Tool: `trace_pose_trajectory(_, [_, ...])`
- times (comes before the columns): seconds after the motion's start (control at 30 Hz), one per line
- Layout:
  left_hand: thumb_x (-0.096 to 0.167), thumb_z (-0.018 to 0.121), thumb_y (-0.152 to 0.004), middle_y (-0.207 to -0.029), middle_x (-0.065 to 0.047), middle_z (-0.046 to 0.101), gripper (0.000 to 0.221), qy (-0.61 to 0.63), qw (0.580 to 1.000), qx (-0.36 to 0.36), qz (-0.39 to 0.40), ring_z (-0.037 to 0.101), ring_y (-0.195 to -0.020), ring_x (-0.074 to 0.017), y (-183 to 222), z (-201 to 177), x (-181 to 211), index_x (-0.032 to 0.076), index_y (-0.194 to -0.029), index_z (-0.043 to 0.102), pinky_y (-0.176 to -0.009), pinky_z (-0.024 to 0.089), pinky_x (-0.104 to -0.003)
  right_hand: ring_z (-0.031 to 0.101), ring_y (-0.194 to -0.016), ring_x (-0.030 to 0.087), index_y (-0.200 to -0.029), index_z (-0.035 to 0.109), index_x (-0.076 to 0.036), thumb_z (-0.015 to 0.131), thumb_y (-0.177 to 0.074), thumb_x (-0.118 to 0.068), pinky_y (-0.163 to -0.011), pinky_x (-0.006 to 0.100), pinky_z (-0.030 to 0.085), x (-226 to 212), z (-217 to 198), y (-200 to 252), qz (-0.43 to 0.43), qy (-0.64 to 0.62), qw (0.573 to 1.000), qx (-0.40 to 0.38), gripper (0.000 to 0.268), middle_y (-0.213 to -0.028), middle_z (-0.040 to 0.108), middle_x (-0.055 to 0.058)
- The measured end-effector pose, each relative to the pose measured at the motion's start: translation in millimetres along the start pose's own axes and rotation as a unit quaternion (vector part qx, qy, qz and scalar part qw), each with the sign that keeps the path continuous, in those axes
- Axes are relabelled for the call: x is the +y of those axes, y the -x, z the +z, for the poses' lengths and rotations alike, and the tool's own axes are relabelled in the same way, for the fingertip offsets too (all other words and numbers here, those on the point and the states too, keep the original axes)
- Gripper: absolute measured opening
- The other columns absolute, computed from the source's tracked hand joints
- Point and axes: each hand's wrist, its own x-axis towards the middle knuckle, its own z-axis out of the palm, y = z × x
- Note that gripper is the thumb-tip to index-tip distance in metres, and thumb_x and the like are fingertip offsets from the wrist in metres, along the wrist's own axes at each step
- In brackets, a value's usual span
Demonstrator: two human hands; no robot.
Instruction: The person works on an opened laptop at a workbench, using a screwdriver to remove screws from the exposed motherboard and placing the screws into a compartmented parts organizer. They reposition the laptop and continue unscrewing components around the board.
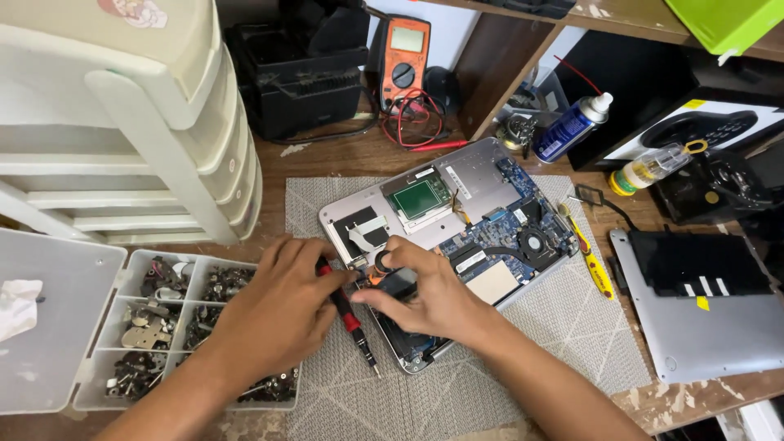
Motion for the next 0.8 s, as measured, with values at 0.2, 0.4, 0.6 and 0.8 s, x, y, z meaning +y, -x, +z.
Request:
trace_pose_trajectory(0.2, [0.016,0.063,-0.080,-0.113,-0.016,0.057,0.046,-0.014,0.999,0.031,0.021,0.052,-0.110,-0.0386,0.3,2.9,-2.8,0.017,-0.126,0.068,-0.107,0.035,-0.057,0.065,-0.069,0.016,-0.132,0.024,-0.014,0.058,-0.105,0.007,-0.068,0.025,0.061,-18.0,-16.7,-6.8,0.009,-0.074,0.996,-0.049,0.049,-0.110,0.070,0.025])
trace_pose_trajectory(0.4, [0.019,0.063,-0.084,-0.116,-0.016,0.057,0.036,-0.006,1.000,0.021,0.013,0.050,-0.114,-0.0379,0.8,2.0,-2.1,0.013,-0.119,0.070,-0.106,0.035,-0.057,0.037,-0.062,0.013,-0.123,0.029,-0.012,0.081,-0.096,-0.007,-0.054,0.029,0.033,-2.2,6.5,1.1,-0.020,0.048,0.998,0.031,0.059,-0.077,0.036,0.000])
trace_pose_trajectory(0.6, [0.018,0.063,-0.084,-0.118,-0.016,0.059,0.043,-0.002,1.000,0.006,0.008,0.052,-0.116,-0.0368,0.4,0.2,-0.9,0.015,-0.127,0.068,-0.111,0.031,-0.061,0.051,-0.057,0.014,-0.122,0.023,-0.010,0.053,-0.101,0.019,-0.049,0.019,0.045,-12.8,-15.0,-4.8,-0.001,-0.104,0.994,-0.032,0.046,-0.111,0.070,0.026])
trace_pose_trajectory(0.8, [0.018,0.062,-0.083,-0.113,-0.016,0.057,0.040,-0.001,1.000,0.018,0.013,0.050,-0.113,-0.0387,0.0,1.9,-2.1,0.012,-0.122,0.069,-0.108,0.033,-0.059,0.041,-0.057,0.013,-0.086,0.050,-0.007,0.082,-0.090,-0.018,-0.045,0.024,0.038,-9.9,9.8,5.7,0.064,0.042,0.997,0.026,0.034,-0.073,0.049,0.003])
